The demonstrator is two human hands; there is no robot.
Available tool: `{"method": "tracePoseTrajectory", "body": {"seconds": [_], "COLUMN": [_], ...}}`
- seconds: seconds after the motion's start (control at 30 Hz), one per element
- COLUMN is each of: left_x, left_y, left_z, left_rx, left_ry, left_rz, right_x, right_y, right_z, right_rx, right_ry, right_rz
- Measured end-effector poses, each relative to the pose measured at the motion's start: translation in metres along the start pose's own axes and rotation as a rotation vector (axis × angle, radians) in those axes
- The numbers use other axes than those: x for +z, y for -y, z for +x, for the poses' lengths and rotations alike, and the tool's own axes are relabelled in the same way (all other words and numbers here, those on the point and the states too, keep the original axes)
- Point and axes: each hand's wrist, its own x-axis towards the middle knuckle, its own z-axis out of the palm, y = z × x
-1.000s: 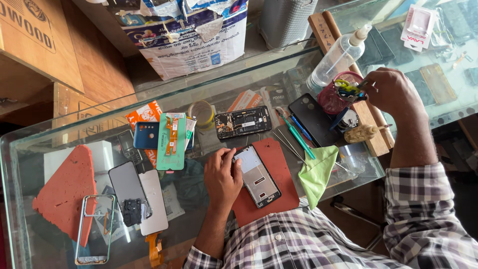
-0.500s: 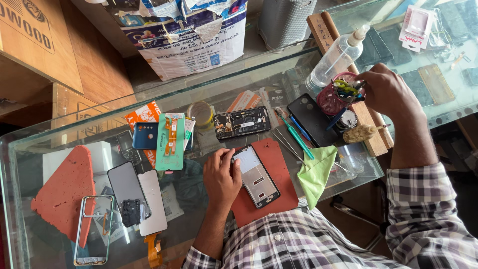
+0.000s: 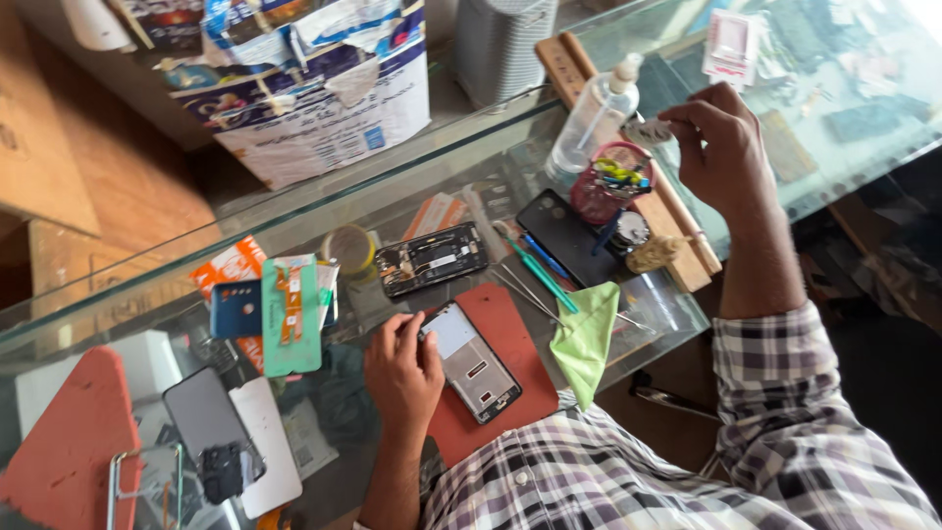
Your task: The person cleans the internal components of a mobile phone with a brush and a cloth, applies adhesive from a tube to the frame, and joins a screen assembly to the device.
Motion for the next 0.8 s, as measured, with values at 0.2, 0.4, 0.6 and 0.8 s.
{"method": "tracePoseTrajectory", "body": {"seconds": [0.2, 0.4, 0.6, 0.8], "left_x": [0.000, -0.012, 0.007, 0.040], "left_y": [-0.004, -0.024, -0.035, -0.013], "left_z": [0.001, 0.004, -0.021, -0.040], "left_rx": [-0.046, -0.169, -0.291, -0.474], "left_ry": [-0.020, 0.250, 0.678, 0.285], "left_rz": [-0.056, -0.593, -1.045, -1.324], "right_x": [-0.014, 0.012, 0.068, 0.074], "right_y": [0.062, 0.139, 0.201, 0.225], "right_z": [-0.012, -0.046, -0.078, -0.093], "right_rx": [-0.023, -0.121, -0.117, 0.148], "right_ry": [-0.150, 0.306, 0.467, 0.421], "right_rz": [0.108, 0.651, 0.952, 0.746]}}
